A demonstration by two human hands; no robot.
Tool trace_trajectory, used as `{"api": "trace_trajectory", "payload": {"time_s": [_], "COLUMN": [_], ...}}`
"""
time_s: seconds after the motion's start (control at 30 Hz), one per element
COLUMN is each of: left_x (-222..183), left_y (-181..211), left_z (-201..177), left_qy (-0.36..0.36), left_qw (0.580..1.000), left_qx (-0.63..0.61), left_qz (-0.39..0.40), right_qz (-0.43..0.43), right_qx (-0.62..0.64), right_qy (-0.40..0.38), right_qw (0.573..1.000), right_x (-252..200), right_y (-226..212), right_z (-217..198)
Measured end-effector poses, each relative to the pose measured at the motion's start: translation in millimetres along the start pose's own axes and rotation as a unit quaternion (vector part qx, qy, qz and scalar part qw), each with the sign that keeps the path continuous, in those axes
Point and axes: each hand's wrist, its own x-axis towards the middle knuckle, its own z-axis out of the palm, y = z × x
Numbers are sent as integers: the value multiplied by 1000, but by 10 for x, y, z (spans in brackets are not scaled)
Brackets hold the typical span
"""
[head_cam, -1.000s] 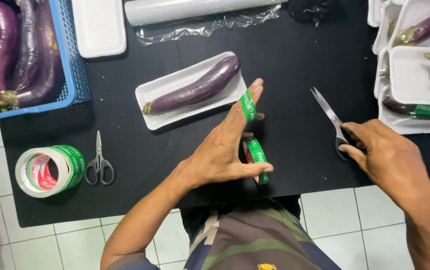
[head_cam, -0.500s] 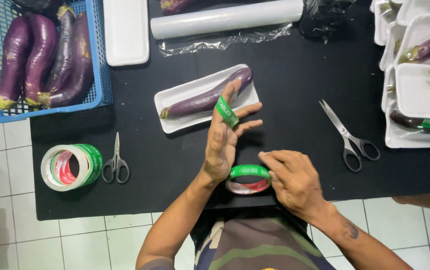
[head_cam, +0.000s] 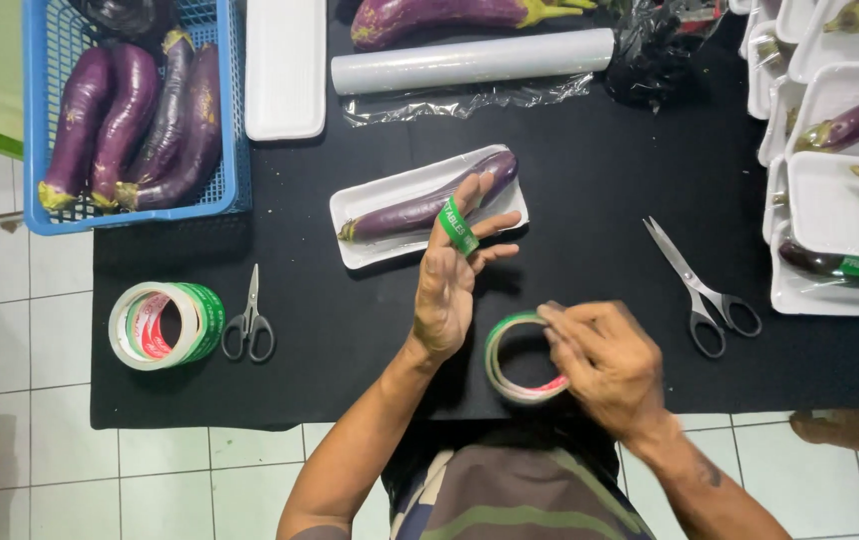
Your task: The person places an eggplant onto a foam tray, wraps it with plastic film, and secures the film to the tray with green tape.
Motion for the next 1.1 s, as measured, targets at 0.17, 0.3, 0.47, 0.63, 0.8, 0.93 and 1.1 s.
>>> {"api": "trace_trajectory", "payload": {"time_s": [0.17,0.3,0.47,0.63,0.8,0.93,1.1], "left_x": [-65,-85,-147,-148,-153,-127,-175], "left_y": [200,257,174,51,39,41,56], "left_z": [157,359,408,268,234,208,150], "left_qy": [-25,-54,-61,-25,-35,-27,-13], "left_qw": [991,982,985,990,988,988,999], "left_qx": [-118,-163,-156,-135,-152,-151,-27], "left_qz": [-56,-73,-33,14,10,8,13], "right_qz": [-18,-51,-11,104,177,165,186], "right_qx": [-192,9,170,319,340,342,449], "right_qy": [64,31,-88,-176,-188,-193,-192], "right_qw": [979,998,982,925,904,905,852], "right_x": [90,341,756,836,873,879,832], "right_y": [605,77,-29,198,168,60,152], "right_z": [-265,-269,-74,163,150,158,105]}}
